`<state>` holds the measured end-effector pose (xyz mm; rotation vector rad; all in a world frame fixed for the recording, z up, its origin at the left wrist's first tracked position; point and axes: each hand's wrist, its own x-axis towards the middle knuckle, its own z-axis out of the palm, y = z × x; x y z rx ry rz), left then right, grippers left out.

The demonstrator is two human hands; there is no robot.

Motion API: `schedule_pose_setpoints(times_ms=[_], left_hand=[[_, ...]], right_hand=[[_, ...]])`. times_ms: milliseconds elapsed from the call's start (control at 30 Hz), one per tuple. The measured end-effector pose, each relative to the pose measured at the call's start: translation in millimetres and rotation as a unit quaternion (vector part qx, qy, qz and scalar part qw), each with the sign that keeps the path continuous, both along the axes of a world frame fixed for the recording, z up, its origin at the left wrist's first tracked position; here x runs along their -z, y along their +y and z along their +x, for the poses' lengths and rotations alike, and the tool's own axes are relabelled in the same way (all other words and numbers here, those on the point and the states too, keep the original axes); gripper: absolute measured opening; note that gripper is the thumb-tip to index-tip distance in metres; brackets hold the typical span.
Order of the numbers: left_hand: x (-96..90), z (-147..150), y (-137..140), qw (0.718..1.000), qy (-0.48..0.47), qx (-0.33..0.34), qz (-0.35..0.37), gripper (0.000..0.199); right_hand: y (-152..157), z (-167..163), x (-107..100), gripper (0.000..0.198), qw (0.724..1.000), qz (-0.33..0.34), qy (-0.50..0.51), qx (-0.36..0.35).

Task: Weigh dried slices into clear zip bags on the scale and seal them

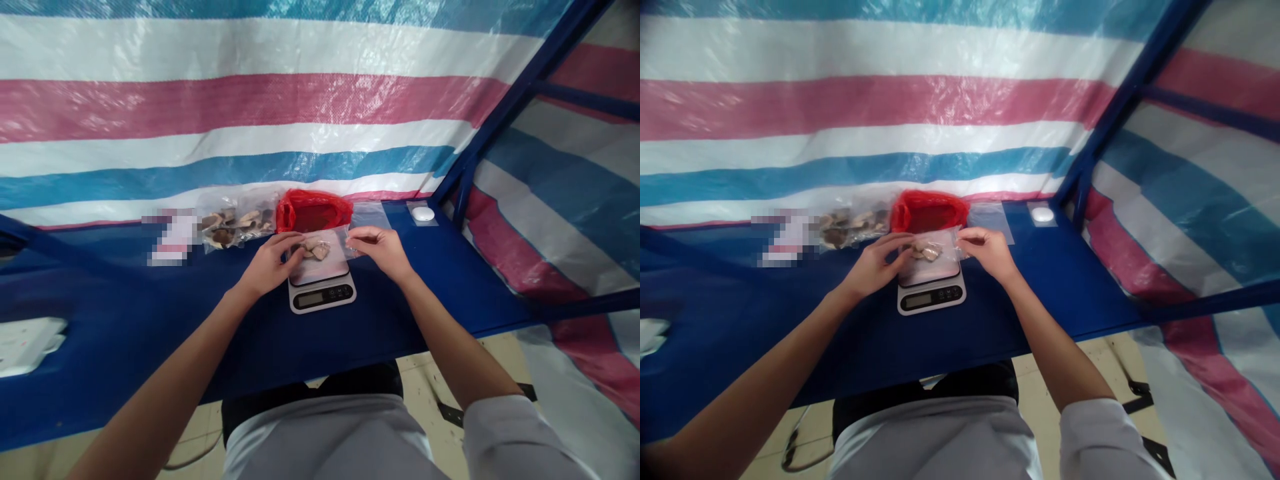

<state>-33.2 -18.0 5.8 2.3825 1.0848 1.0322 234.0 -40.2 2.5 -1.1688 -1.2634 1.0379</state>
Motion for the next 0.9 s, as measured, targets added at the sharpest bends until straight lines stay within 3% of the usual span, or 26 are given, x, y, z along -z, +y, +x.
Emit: schedule_pose_setpoints(times_ms=[133,267,433,533,633,800,900], left_hand=[[-13.7,16,12,0.999,-0.035,0.018,-0.024,0.038],[-28.3,35,23,0.988,-0.082,0.03,-0.127,0.043],[-40.6,46,30,0.961,-0.167,0.055,-0.213,0.035],[-39.5,47,31,0.927,-0.249,0.039,-0.277,0.033],[-33.1,48,30,0.876,-0.348,0.014,-0.334,0.033],[-24.8,50,22,0.813,-0.473,-0.008,-0.341,0.034],[-22.5,50,15,0.785,-0.522,-0.016,-0.333,0.036]], right_hand=[[2,-1,-19,0.024,0.997,0.052,-0.048,-0.023],[6,-5,-40,0.018,0.987,0.1,-0.114,-0.052],[17,-9,-57,0.017,0.972,0.164,-0.148,-0.083],[27,-10,-59,0.018,0.963,0.197,-0.153,-0.099],[38,-11,-55,0.018,0.962,0.203,-0.148,-0.104],[53,-19,-38,0.02,0.977,0.18,-0.086,-0.068],[57,-29,-25,0.033,0.994,0.109,0.002,-0.011]])
